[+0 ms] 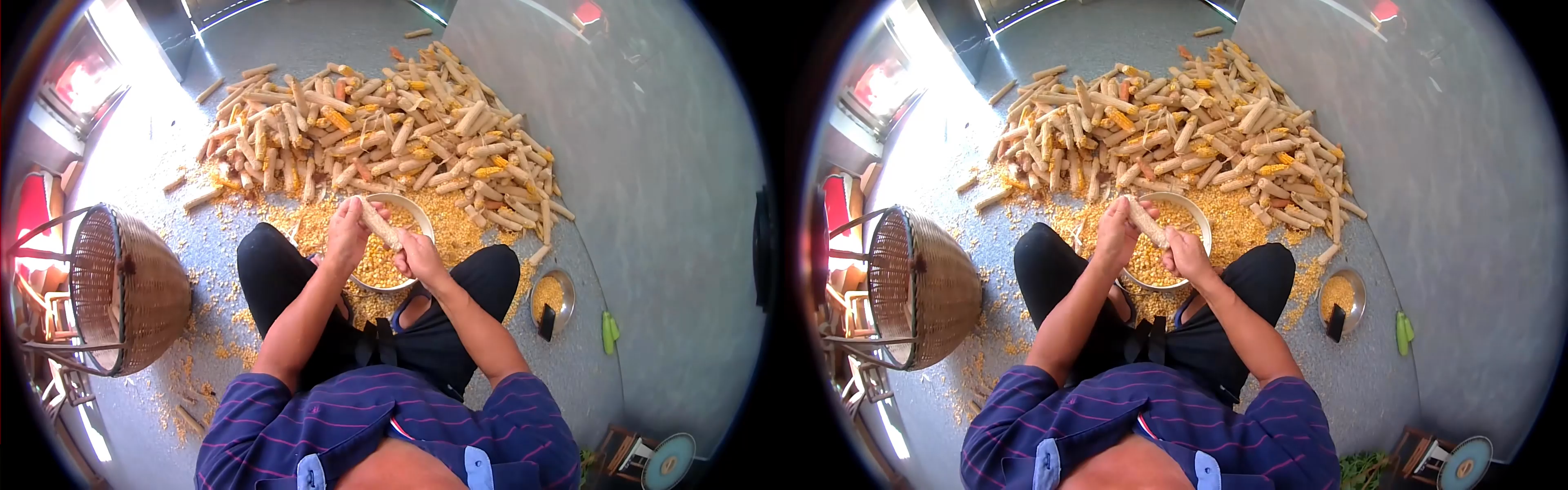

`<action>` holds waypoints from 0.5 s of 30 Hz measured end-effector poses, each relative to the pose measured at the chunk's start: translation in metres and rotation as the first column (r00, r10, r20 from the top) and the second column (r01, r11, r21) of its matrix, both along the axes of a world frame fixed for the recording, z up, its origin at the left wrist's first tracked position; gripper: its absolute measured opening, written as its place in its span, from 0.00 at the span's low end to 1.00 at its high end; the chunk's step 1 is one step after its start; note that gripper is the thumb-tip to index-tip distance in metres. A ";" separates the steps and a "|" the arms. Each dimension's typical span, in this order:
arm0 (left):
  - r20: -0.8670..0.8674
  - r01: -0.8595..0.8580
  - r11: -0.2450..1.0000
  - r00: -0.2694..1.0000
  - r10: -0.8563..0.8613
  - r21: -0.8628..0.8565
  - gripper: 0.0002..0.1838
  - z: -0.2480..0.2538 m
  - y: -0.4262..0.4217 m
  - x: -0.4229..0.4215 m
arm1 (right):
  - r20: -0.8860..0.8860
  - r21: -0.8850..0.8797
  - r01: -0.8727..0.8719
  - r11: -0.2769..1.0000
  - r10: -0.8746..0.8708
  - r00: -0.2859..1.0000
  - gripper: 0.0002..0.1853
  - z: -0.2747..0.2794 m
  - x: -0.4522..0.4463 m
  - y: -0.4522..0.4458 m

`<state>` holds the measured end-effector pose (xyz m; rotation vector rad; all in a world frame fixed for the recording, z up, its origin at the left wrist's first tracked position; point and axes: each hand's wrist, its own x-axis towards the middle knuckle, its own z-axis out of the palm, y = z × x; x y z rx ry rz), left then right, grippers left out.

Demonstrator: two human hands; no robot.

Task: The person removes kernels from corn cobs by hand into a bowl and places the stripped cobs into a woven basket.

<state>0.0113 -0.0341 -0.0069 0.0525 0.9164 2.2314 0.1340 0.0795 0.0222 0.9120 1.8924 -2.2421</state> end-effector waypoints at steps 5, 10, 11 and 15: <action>-0.091 -0.061 0.994 0.994 0.053 -0.092 0.13 0.000 0.002 0.005 | 0.018 0.855 -0.066 0.515 0.097 0.995 0.24 -0.012 -0.004 -0.005; 0.043 -0.230 0.961 0.970 0.239 -0.156 0.15 0.009 -0.002 -0.012 | 0.015 0.370 -0.007 0.929 0.001 1.000 0.18 -0.027 -0.005 0.015; 0.181 -0.248 0.958 0.945 0.271 -0.140 0.16 0.014 -0.008 -0.015 | -0.090 0.054 0.055 0.997 -0.050 0.995 0.15 -0.037 -0.005 0.017; 0.401 -0.234 0.948 0.864 0.304 -0.214 0.22 0.009 -0.014 -0.023 | -0.223 0.591 -0.027 0.806 0.196 0.955 0.16 -0.053 -0.012 0.006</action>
